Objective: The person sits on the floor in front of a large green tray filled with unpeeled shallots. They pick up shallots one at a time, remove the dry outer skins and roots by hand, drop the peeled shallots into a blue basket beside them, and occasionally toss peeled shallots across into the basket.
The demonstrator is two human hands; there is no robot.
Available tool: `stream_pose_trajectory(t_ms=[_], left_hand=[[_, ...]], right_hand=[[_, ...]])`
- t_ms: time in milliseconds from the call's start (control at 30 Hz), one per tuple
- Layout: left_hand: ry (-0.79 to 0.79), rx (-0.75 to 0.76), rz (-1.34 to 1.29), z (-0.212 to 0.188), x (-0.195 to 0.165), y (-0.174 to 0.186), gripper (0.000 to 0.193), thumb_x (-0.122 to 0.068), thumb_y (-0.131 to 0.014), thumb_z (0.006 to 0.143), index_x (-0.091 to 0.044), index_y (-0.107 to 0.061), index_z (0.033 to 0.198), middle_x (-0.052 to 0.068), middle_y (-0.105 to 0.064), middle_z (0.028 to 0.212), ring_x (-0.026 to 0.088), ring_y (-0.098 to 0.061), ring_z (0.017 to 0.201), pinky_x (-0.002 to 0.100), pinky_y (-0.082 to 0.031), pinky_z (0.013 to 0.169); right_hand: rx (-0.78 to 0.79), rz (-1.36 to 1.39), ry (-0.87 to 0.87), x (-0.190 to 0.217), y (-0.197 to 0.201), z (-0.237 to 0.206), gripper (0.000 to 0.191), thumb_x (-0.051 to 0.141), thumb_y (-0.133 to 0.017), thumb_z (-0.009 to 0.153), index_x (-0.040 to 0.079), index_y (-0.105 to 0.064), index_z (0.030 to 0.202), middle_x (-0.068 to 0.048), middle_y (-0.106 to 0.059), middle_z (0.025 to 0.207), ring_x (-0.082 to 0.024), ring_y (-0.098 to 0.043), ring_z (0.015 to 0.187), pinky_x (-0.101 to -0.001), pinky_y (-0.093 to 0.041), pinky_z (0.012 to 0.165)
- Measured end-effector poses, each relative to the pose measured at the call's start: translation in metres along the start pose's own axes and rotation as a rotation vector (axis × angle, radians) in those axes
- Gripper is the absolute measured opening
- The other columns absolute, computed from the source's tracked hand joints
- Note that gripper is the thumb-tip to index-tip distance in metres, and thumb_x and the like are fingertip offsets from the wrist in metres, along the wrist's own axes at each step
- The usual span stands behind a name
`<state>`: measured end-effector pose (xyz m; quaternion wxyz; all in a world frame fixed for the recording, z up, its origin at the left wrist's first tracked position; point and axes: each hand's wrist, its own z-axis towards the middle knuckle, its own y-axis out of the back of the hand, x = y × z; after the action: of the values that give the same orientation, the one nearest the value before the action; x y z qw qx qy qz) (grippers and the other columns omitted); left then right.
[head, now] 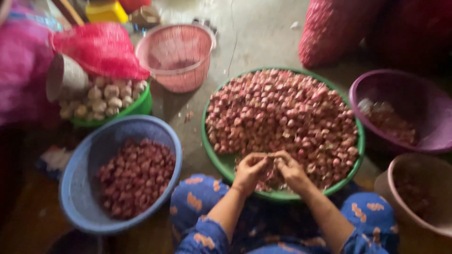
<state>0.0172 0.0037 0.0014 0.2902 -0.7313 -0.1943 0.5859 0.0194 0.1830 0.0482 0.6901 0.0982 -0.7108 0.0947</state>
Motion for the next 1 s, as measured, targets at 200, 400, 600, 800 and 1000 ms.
stream_pose_trajectory(t_ms=[200,400,600,800,1000], left_hand=[[-0.050,-0.024,0.029,-0.001,0.006,0.002,0.026,-0.009,-0.074,0.095,0.001,-0.070,0.119,0.008,-0.074,0.104,0.014,-0.069,0.091,0.027,-0.057,0.080],[-0.099,-0.010,-0.023,0.000,0.000,-0.002,0.029,-0.007,-0.074,0.091,-0.001,-0.070,0.119,0.007,-0.075,0.107,0.013,-0.071,0.097,0.027,-0.058,0.088],[-0.085,-0.037,0.021,-0.002,-0.003,-0.002,0.027,-0.006,-0.075,0.091,0.000,-0.069,0.117,0.009,-0.076,0.107,0.015,-0.071,0.096,0.030,-0.058,0.086],[-0.138,-0.069,0.039,0.004,-0.001,-0.001,0.029,-0.002,-0.078,0.087,0.000,-0.067,0.114,0.009,-0.074,0.102,0.016,-0.071,0.093,0.029,-0.059,0.084],[-0.132,0.008,0.040,0.004,-0.001,0.006,0.039,0.005,-0.077,0.082,-0.003,-0.063,0.118,0.008,-0.071,0.102,0.015,-0.069,0.091,0.029,-0.059,0.083]], right_hand=[[0.002,0.029,-0.049,0.003,-0.003,-0.009,0.025,0.013,-0.052,0.106,0.008,-0.065,0.127,0.004,-0.057,0.080,-0.004,-0.049,0.068,-0.0203,-0.041,0.058],[-0.084,0.163,-0.156,0.018,-0.010,-0.008,0.025,0.017,-0.050,0.103,0.010,-0.062,0.124,0.000,-0.056,0.067,-0.008,-0.047,0.053,-0.0251,-0.039,0.046],[-0.081,0.014,-0.172,0.019,0.004,-0.008,0.032,0.016,-0.049,0.104,0.010,-0.061,0.132,-0.001,-0.060,0.074,-0.009,-0.054,0.064,-0.0238,-0.046,0.057],[0.054,-0.115,0.132,0.001,-0.001,0.003,0.028,0.013,-0.051,0.105,0.002,-0.061,0.129,-0.004,-0.066,0.110,-0.007,-0.060,0.100,-0.0232,-0.050,0.087],[0.064,0.016,-0.115,0.008,0.001,0.001,0.028,0.014,-0.052,0.101,0.007,-0.062,0.126,-0.001,-0.067,0.096,-0.008,-0.058,0.077,-0.0248,-0.050,0.068]])
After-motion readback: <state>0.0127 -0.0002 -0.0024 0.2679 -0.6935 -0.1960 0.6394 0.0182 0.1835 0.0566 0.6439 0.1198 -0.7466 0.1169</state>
